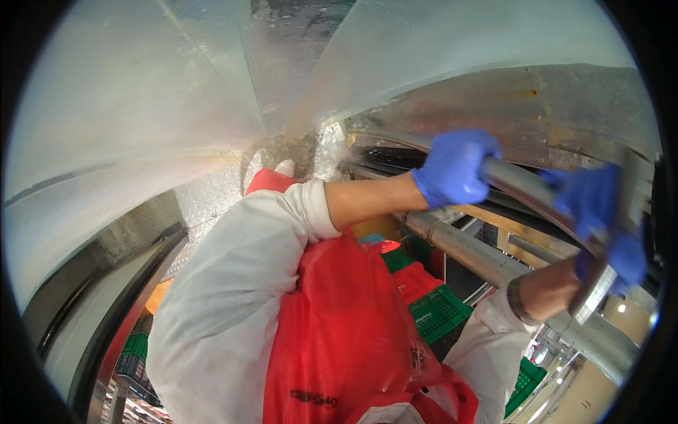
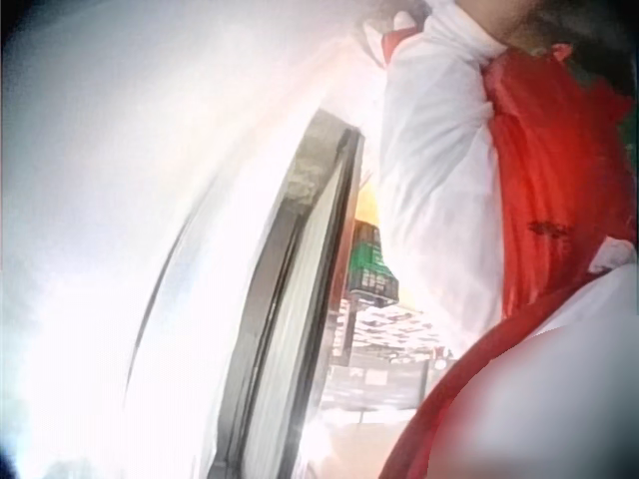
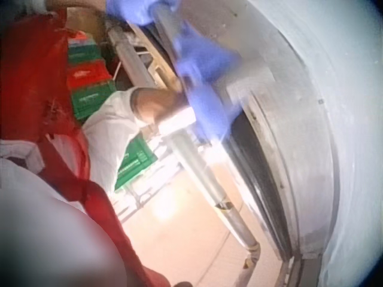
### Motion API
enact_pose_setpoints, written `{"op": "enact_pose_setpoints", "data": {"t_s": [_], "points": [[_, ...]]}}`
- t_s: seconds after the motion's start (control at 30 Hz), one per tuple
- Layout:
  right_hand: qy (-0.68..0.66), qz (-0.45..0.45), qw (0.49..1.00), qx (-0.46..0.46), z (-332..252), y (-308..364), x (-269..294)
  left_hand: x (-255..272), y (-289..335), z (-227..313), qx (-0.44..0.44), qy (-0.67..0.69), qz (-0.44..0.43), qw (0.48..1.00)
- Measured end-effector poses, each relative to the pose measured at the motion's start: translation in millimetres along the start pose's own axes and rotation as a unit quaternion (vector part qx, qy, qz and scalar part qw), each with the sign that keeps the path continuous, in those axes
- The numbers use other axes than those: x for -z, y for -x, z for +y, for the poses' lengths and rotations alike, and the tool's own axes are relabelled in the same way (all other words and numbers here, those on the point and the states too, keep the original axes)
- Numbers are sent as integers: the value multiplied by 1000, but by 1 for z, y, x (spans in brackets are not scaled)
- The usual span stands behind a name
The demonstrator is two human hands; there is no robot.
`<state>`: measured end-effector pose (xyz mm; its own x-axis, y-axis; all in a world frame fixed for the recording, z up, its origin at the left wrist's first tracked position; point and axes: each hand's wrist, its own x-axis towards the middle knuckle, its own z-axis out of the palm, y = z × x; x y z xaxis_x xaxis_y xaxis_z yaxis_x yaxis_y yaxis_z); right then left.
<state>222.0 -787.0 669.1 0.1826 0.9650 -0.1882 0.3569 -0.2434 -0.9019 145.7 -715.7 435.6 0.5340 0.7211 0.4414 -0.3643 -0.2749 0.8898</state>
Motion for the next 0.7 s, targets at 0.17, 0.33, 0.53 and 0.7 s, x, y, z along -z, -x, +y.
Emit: {"op": "enact_pose_setpoints", "data": {"t_s": [0.17,0.33,0.53,0.7], "points": [[35,31,992,-117,88,-15,-67,-5,46,-66,-24,2,-16,1000],[41,13,990,-136,252,-58,-146,36,175,-296,154,-138,-75,976],[-89,125,977,-149,106,-22,-77,5,86,-167,68,-109,-38,991],[-33,-39,998,24,-29,7,-1,0,7,-1,5,5,-68,998]]}}
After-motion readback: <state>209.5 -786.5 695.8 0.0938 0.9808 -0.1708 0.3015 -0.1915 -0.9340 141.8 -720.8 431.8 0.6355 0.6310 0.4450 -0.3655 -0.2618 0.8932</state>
